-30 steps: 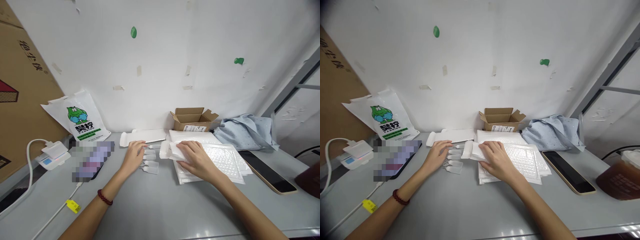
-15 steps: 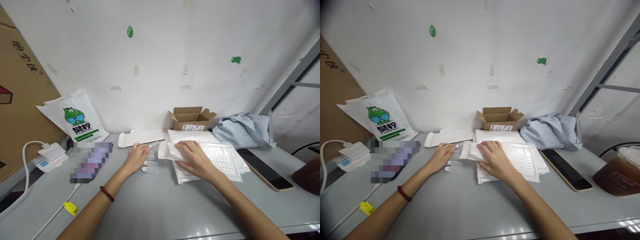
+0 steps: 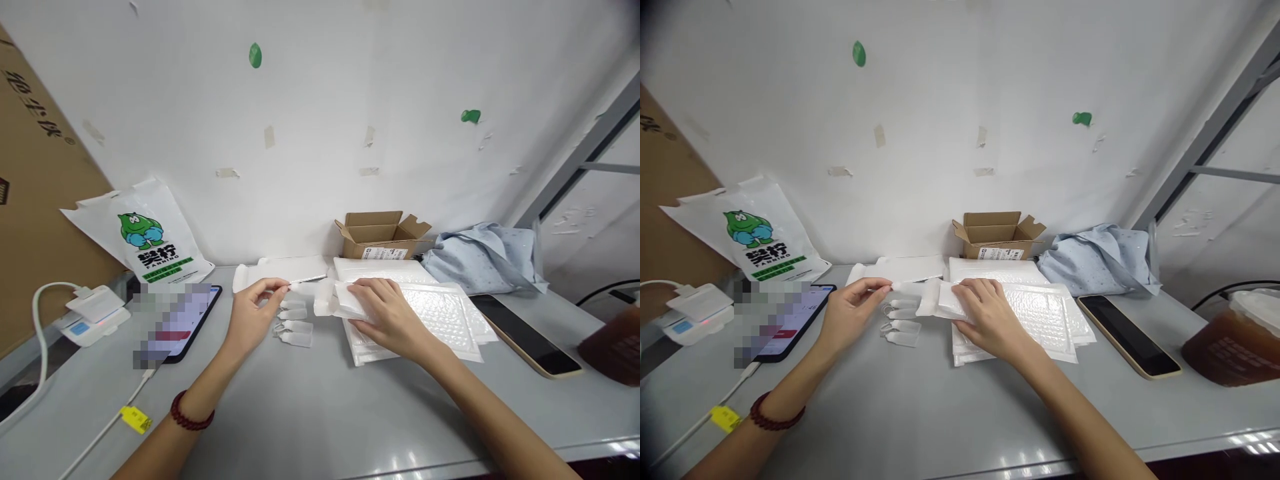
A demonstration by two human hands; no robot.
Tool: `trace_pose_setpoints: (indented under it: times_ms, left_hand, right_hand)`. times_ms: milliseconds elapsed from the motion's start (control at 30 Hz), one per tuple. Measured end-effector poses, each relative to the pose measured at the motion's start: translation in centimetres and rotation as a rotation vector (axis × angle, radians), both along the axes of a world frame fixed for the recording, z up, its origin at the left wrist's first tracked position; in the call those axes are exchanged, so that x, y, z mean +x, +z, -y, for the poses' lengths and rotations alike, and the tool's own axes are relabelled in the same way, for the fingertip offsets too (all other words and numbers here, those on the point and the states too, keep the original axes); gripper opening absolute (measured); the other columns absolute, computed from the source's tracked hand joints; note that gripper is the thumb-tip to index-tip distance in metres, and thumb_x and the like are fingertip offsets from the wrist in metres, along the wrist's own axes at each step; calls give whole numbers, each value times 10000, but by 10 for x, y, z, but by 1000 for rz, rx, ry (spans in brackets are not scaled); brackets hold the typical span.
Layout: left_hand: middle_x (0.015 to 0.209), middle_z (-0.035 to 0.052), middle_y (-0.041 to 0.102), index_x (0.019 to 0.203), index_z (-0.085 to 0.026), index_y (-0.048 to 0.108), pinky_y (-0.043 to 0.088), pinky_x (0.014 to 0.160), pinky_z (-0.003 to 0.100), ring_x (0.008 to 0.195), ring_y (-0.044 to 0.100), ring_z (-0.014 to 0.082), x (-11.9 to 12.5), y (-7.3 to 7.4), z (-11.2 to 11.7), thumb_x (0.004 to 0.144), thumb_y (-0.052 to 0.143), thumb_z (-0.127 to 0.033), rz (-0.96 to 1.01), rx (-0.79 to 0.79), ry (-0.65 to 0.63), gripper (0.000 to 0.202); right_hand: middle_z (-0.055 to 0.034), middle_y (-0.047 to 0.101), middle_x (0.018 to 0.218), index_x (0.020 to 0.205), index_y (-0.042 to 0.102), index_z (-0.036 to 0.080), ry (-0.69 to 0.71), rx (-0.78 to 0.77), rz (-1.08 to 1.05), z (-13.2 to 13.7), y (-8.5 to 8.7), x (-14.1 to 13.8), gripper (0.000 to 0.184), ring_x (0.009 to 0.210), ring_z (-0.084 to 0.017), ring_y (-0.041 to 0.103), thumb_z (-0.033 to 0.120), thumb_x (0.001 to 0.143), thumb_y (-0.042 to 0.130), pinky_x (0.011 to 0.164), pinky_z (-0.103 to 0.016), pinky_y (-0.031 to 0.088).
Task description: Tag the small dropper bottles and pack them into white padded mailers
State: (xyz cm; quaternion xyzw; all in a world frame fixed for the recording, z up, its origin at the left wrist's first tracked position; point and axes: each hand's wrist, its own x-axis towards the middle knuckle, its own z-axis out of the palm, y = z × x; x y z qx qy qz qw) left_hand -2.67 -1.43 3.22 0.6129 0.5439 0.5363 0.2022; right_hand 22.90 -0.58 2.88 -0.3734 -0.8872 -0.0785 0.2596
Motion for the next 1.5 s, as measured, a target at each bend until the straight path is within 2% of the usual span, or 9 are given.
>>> trace_pose_setpoints:
  times_ms: [133, 367, 533, 733, 967, 1067, 1267, 1367, 1500]
  left_hand:
    - [787, 18, 697, 776, -202, 686, 502, 683, 273, 723, 615, 157, 7, -3, 4, 771, 608, -298, -39, 33, -51, 124]
    - [812, 28, 704, 804, -199, 679, 510, 664, 275, 735, 631, 163, 20, -8, 11, 753, 638, -310, 70, 2, 11, 129]
    - [784, 28, 719, 800, -197, 667, 512, 677, 274, 744, 652, 172, 24, -3, 15, 719, 690, -307, 187, -77, -84, 138]
    - [758, 19, 668, 706, -221, 716, 485, 611, 265, 686, 610, 159, 29, -6, 17, 683, 723, -310, 155, -150, -238, 92]
    - [916, 42, 561, 670, -247, 737, 429, 720, 274, 886, 507, 184, 24, -6, 14, 673, 734, -331, 49, -69, -203, 84]
    - [986, 35, 555, 741, -223, 706, 427, 704, 256, 878, 516, 167, 19, -4, 11, 675, 734, -322, 191, -165, -269, 122]
    - [973, 56, 655, 1026, -194, 618, 446, 741, 261, 839, 591, 156, 17, -3, 10, 729, 706, -324, 506, -538, -504, 336]
    - [860, 51, 674, 943, -149, 659, 437, 690, 237, 755, 590, 137, 19, -4, 11, 729, 708, -332, 493, -585, -547, 286]
    - [740, 22, 665, 796, -137, 673, 418, 610, 213, 660, 568, 117, 22, -5, 11, 673, 754, -327, 467, -560, -464, 240]
  right_hand:
    - [-133, 544, 1119, 1215, 450, 193, 12, 33, -23, 0, 0, 1, 401, 1021, -275, 495, 281, 830, 518, 862, -444, 375]
    - [-133, 556, 1082, 1155, 475, 171, 65, 86, -36, 5, -1, -6, 345, 971, -259, 498, 191, 814, 517, 837, -417, 366]
    - [-128, 564, 1052, 1161, 468, 163, 133, 101, -81, 10, 0, -10, 368, 957, -253, 498, 158, 796, 517, 826, -405, 367]
    - [-115, 562, 1045, 1153, 477, 152, 178, 82, -104, 13, -2, -13, 395, 951, -234, 492, 116, 762, 521, 825, -390, 376]
    - [-112, 571, 1021, 1139, 498, 147, 204, 108, -126, 12, -2, -15, 395, 924, -231, 499, 97, 748, 510, 807, -389, 381]
    - [-110, 575, 1013, 1129, 505, 150, 206, 119, -143, 14, 1, -15, 364, 914, -227, 503, 112, 767, 500, 804, -386, 383]
    - [-118, 574, 1021, 1123, 512, 138, 220, 130, -149, 16, 1, -16, 364, 930, -232, 505, 106, 761, 505, 808, -382, 384]
    - [-118, 574, 1022, 1124, 509, 130, 231, 120, -137, 17, -1, -16, 380, 924, -229, 502, 97, 745, 512, 817, -387, 379]
    - [-120, 562, 1055, 1158, 485, 147, 226, 75, -98, 19, 2, -16, 408, 955, -241, 491, 144, 750, 511, 843, -405, 361]
